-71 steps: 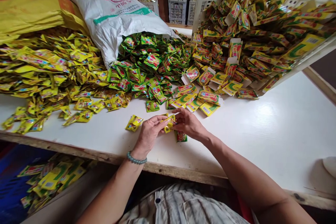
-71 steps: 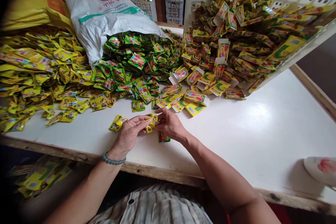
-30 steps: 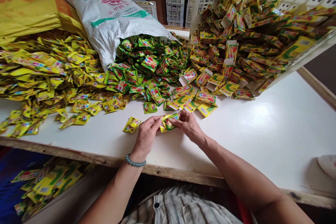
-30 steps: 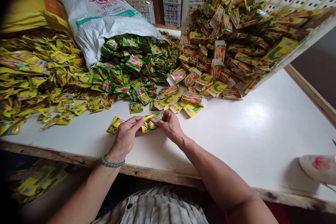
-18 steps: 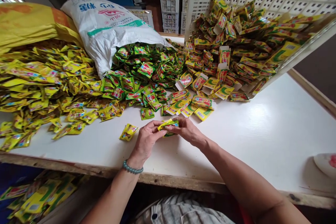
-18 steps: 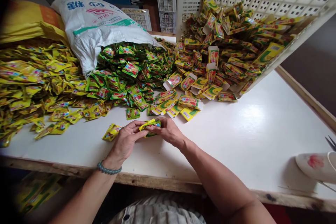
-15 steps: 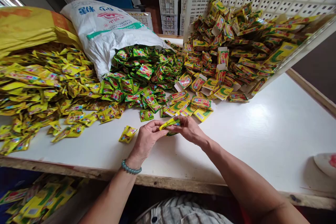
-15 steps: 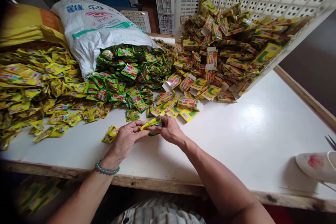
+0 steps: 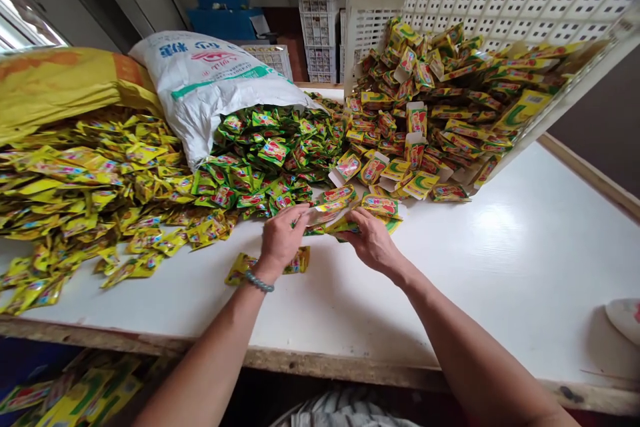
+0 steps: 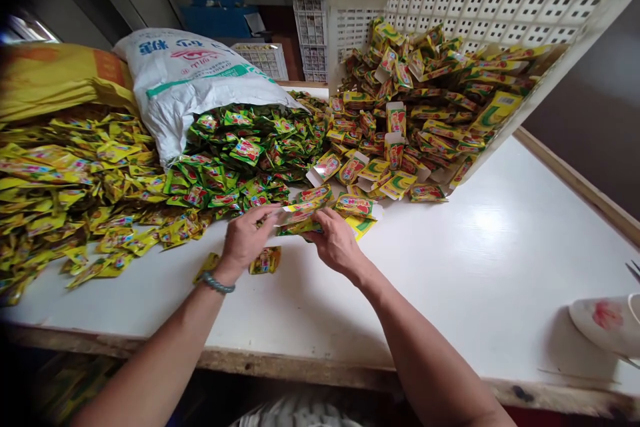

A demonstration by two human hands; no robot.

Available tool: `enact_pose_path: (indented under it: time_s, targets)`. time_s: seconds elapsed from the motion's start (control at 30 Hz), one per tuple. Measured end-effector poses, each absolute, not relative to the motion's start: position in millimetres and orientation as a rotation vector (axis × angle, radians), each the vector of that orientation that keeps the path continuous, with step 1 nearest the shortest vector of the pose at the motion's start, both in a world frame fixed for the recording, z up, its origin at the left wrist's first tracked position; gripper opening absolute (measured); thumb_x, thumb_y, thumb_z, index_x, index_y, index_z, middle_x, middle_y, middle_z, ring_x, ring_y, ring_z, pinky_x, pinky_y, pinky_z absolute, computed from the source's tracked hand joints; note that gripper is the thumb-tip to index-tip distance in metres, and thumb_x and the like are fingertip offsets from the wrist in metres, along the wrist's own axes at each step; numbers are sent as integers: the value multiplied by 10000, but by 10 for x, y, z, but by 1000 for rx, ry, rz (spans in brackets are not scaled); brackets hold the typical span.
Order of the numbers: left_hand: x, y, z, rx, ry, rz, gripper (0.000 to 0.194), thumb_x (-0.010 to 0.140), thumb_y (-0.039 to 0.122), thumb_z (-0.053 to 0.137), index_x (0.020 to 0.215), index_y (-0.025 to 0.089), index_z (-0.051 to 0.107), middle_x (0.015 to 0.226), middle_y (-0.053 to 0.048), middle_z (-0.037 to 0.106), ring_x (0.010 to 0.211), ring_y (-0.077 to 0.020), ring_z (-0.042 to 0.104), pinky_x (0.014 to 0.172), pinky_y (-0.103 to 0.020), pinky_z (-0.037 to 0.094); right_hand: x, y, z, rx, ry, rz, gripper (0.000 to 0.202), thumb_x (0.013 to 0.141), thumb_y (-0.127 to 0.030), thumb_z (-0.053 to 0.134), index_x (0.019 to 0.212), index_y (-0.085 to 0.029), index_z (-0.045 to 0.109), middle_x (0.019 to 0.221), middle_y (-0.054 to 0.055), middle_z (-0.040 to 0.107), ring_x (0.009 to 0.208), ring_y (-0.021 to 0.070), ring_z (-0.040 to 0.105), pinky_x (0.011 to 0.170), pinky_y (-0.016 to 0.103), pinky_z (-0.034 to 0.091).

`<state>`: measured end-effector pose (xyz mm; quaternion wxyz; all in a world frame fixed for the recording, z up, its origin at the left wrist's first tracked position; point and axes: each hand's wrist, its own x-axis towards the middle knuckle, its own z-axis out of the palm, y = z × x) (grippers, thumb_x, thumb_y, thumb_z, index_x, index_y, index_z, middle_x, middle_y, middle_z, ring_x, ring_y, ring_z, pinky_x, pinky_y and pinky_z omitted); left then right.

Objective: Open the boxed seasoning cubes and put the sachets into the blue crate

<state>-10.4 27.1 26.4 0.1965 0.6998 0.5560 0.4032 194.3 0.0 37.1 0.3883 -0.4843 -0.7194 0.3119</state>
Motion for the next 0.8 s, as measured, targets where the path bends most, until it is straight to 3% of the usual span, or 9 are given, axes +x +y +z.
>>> enact_pose_path:
  time_s: [0.07,0.13,0.23,0.33,0.5,0.7,0.8]
  targets:
    - [-253,233,410,1828,1555,1088,183,777,263,653,915,221,765,863,-53,759,801,-233,678,808,-323,503,1922,-24,399,-1164,-1854,714,89,809,-294,686,820,-219,640,1263,128,585,1151,291,518,972,468,409]
    - [-366,181,532,1650,1426,1002,205,709,285,728,896,207,765,811,-41,755,749,-217,673,744,-292,504,1885,-52,418,-1108,-1844,804,142,777,-333,729,807,-222,646,1371,115,521,1257,309,449,1039,509,353]
    - [-407,81,592,1262,1203,992,286,634,321,805,873,173,747,862,-54,757,749,-195,672,707,-272,511,1779,-100,397,-1049,-1662,1340,267,749,-446,743,824,-213,637,1064,89,683,1040,269,607,921,451,462]
    - [-325,-47,491,911,1088,1139,417,624,427,820,927,164,705,895,-69,752,744,-181,676,680,-275,522,1635,-144,323,-975,-1213,1732,378,688,-492,775,863,-198,616,791,19,696,786,207,660,804,381,513]
    - [-200,-248,186,820,1092,1139,580,601,365,862,1094,161,633,939,-87,762,844,-225,703,772,-331,545,1515,-167,242,-948,-950,1790,417,628,-456,825,865,-170,636,817,34,709,792,192,666,828,354,515]
    - [-254,-329,148,1115,1226,944,423,694,403,793,1018,152,690,907,-82,769,840,-227,709,780,-306,542,1643,-69,248,-965,-970,1592,375,707,-443,780,941,-192,630,880,27,710,831,173,657,873,343,503]
    - [-257,-355,180,1166,1199,879,377,718,408,773,1002,169,706,920,-77,770,827,-223,713,754,-291,550,1729,-16,194,-1029,-1108,1619,387,699,-464,777,916,-183,624,831,20,695,769,163,639,802,326,510]
